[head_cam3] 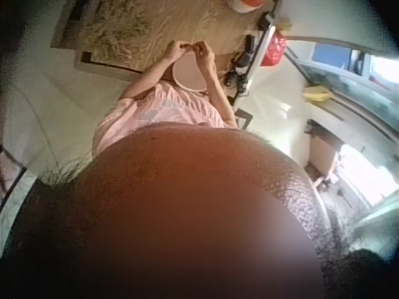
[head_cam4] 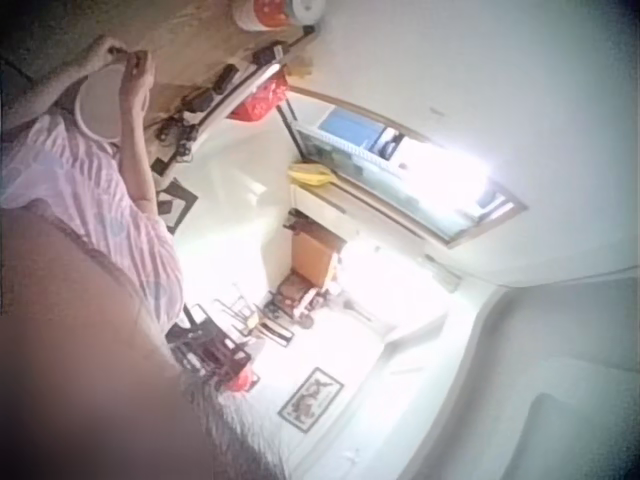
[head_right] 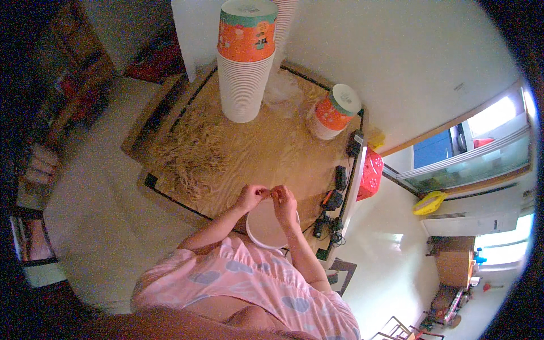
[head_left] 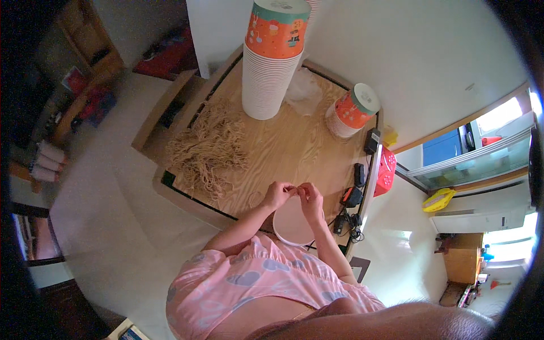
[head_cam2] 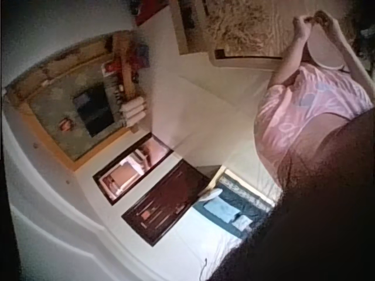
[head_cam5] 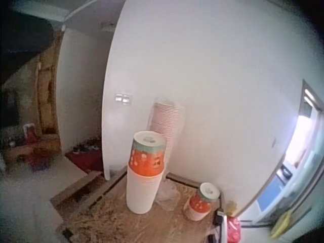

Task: Placing shredded paper into a container for packaging or display.

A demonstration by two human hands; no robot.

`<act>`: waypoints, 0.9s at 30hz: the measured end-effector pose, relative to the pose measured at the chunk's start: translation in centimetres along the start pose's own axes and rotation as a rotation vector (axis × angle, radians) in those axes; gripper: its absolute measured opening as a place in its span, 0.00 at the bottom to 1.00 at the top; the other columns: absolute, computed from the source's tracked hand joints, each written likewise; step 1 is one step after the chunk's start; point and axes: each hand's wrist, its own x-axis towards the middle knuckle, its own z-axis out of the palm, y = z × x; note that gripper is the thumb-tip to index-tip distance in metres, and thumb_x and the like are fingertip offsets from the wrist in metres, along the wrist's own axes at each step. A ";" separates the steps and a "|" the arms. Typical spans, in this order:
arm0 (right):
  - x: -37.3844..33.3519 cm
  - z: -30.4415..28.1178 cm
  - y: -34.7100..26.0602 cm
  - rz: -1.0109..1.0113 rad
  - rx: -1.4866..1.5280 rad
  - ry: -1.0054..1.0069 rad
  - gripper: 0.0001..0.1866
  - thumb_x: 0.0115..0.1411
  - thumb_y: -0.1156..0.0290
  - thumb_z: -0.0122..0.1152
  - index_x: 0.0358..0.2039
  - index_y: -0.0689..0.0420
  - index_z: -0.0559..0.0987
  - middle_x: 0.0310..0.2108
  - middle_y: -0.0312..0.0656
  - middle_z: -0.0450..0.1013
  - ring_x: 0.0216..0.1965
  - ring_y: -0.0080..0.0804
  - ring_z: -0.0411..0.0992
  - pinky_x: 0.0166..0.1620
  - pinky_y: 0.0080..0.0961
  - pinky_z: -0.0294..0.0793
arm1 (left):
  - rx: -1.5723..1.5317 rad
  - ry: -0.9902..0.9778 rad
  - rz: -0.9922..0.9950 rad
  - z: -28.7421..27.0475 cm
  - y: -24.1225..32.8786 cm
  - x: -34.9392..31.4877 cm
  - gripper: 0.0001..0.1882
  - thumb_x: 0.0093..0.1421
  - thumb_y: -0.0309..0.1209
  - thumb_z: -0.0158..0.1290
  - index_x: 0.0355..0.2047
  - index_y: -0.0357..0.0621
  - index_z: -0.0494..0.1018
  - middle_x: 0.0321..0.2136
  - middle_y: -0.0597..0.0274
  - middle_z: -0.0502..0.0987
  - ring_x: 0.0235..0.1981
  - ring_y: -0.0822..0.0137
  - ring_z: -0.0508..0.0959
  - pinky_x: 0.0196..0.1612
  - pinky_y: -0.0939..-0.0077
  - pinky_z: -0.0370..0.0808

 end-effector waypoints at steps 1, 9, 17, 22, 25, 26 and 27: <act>0.0 0.2 0.3 -0.005 0.009 0.023 0.03 0.54 0.77 0.53 0.30 0.62 0.71 0.24 0.44 0.71 0.26 0.32 0.71 0.30 0.22 0.71 | -0.008 -0.001 0.003 0.4 -0.2 0.2 0.08 0.49 0.32 0.57 0.27 0.40 0.76 0.22 0.60 0.77 0.22 0.70 0.75 0.29 0.77 0.71; 0.2 -0.2 -1.3 -0.018 -0.012 -0.009 0.04 0.52 0.77 0.56 0.29 0.62 0.73 0.26 0.44 0.71 0.27 0.32 0.72 0.30 0.23 0.72 | -0.072 0.061 0.038 1.8 -2.3 1.9 0.07 0.51 0.31 0.55 0.23 0.40 0.73 0.17 0.64 0.73 0.18 0.74 0.71 0.24 0.78 0.68; -0.4 -0.3 -0.3 -0.035 -0.043 -0.003 0.04 0.49 0.77 0.58 0.28 0.61 0.77 0.27 0.44 0.71 0.30 0.33 0.73 0.32 0.23 0.72 | -0.205 0.091 -0.062 2.0 -2.9 1.9 0.09 0.49 0.32 0.55 0.22 0.38 0.74 0.18 0.61 0.76 0.20 0.72 0.74 0.26 0.77 0.71; -0.1 0.0 -0.3 0.024 -0.002 -0.042 0.05 0.48 0.77 0.59 0.28 0.61 0.77 0.26 0.44 0.71 0.28 0.32 0.72 0.31 0.22 0.72 | -0.251 0.051 -0.075 1.6 -1.5 2.0 0.09 0.49 0.32 0.56 0.23 0.38 0.74 0.18 0.62 0.76 0.21 0.75 0.74 0.26 0.78 0.71; 0.1 -0.2 -0.9 0.048 -0.050 -0.066 0.05 0.49 0.76 0.59 0.28 0.61 0.77 0.26 0.44 0.72 0.26 0.32 0.72 0.30 0.22 0.71 | -0.295 0.017 -0.099 1.5 -1.7 2.0 0.09 0.50 0.32 0.55 0.23 0.38 0.74 0.18 0.63 0.76 0.20 0.76 0.73 0.25 0.78 0.70; 0.2 -0.2 -0.8 0.051 -0.048 -0.066 0.05 0.49 0.76 0.59 0.28 0.61 0.77 0.26 0.44 0.72 0.26 0.32 0.72 0.30 0.22 0.71 | -0.318 0.022 -0.110 1.5 -1.8 2.0 0.08 0.51 0.31 0.55 0.23 0.38 0.74 0.18 0.63 0.75 0.20 0.76 0.73 0.25 0.79 0.70; 0.2 -0.3 -0.6 0.056 -0.043 -0.057 0.05 0.49 0.76 0.59 0.28 0.61 0.78 0.26 0.44 0.72 0.26 0.32 0.72 0.30 0.22 0.71 | -0.341 0.022 -0.120 1.4 -1.6 1.9 0.08 0.51 0.31 0.54 0.23 0.38 0.74 0.18 0.63 0.75 0.20 0.76 0.72 0.25 0.79 0.70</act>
